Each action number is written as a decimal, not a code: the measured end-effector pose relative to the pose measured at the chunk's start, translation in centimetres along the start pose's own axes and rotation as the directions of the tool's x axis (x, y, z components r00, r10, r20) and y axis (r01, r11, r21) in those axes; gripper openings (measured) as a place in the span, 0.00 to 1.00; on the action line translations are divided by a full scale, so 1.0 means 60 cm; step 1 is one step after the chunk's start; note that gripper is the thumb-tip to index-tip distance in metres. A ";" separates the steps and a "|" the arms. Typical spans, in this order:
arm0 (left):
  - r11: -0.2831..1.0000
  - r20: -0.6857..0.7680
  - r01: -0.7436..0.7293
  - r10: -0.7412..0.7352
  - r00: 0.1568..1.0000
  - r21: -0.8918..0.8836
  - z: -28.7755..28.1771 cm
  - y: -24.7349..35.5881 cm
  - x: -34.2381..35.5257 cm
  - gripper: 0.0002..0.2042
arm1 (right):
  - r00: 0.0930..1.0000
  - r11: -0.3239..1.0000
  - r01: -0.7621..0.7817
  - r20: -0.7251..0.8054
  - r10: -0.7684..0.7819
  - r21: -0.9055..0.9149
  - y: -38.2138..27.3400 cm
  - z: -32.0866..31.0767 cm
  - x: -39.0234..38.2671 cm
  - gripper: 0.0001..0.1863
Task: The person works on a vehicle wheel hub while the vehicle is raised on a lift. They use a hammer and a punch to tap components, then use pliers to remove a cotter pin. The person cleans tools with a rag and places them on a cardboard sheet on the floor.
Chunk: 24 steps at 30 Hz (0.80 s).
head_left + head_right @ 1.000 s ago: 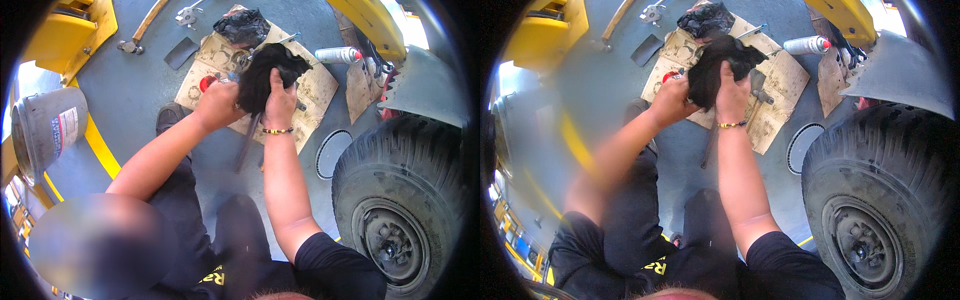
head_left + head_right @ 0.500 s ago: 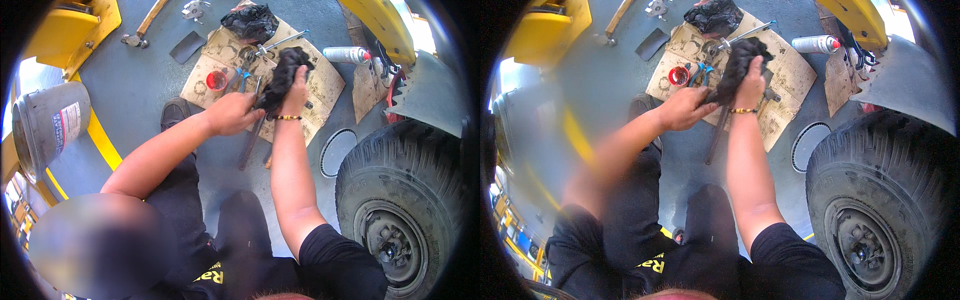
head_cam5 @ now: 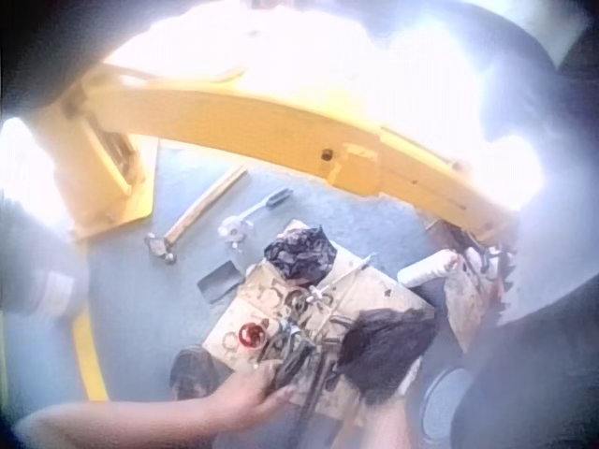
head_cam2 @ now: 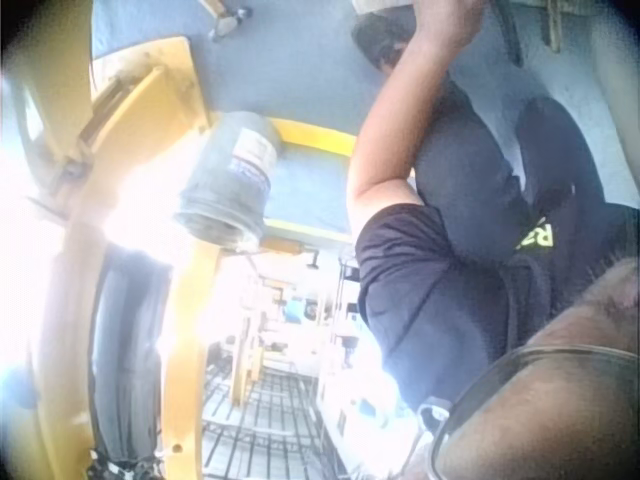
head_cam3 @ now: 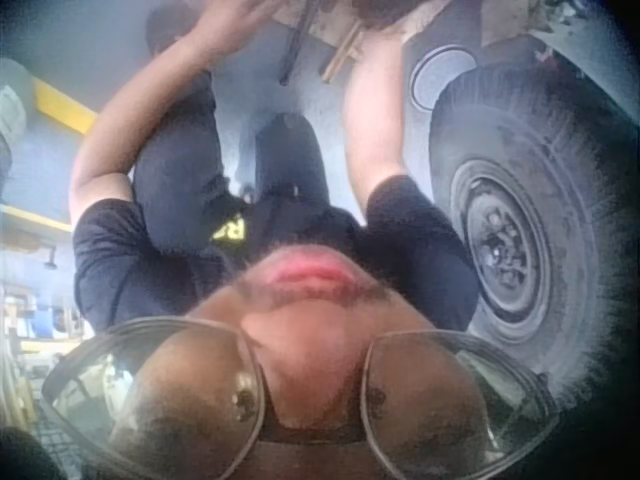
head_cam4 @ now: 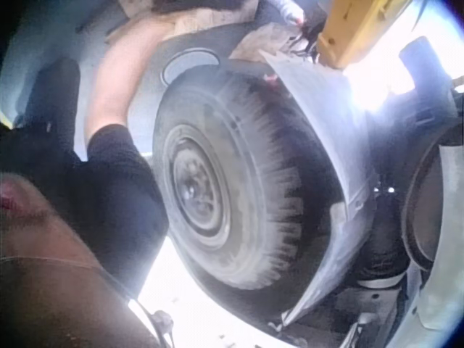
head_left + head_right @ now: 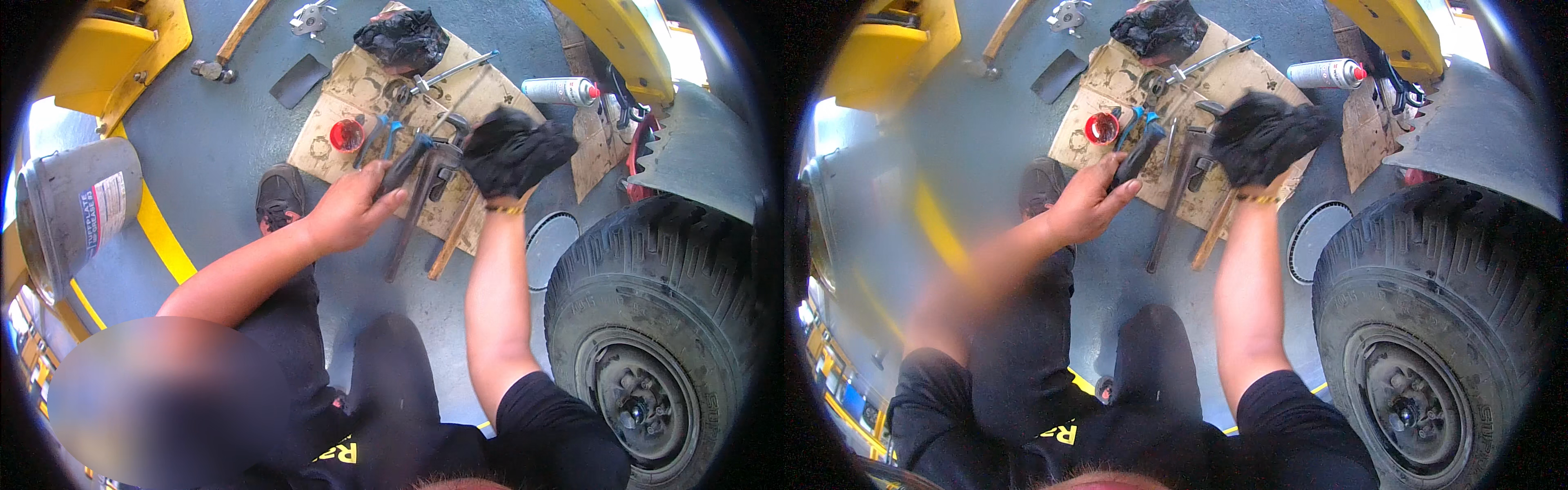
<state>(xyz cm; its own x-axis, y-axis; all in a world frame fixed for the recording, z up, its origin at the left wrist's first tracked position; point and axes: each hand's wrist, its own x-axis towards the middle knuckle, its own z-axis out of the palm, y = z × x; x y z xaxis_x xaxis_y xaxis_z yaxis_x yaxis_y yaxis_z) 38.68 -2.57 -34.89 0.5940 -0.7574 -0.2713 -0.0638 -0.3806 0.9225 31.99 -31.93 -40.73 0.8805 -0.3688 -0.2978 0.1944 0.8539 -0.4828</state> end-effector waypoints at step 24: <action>0.967 -0.378 -0.188 0.111 0.919 -0.173 0.011 0.002 0.019 0.20 | 0.972 0.974 -0.167 -0.194 0.136 -0.154 0.112 0.037 -0.075 0.35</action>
<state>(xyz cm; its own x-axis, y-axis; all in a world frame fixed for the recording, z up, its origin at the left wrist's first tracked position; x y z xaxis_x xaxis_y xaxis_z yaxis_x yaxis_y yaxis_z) 38.83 -3.83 -35.24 0.8418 -0.5380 -0.0433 -0.0345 -0.1338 0.9904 30.25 -23.74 -40.81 0.7981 -0.3131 -0.5148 -0.0249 0.8366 -0.5473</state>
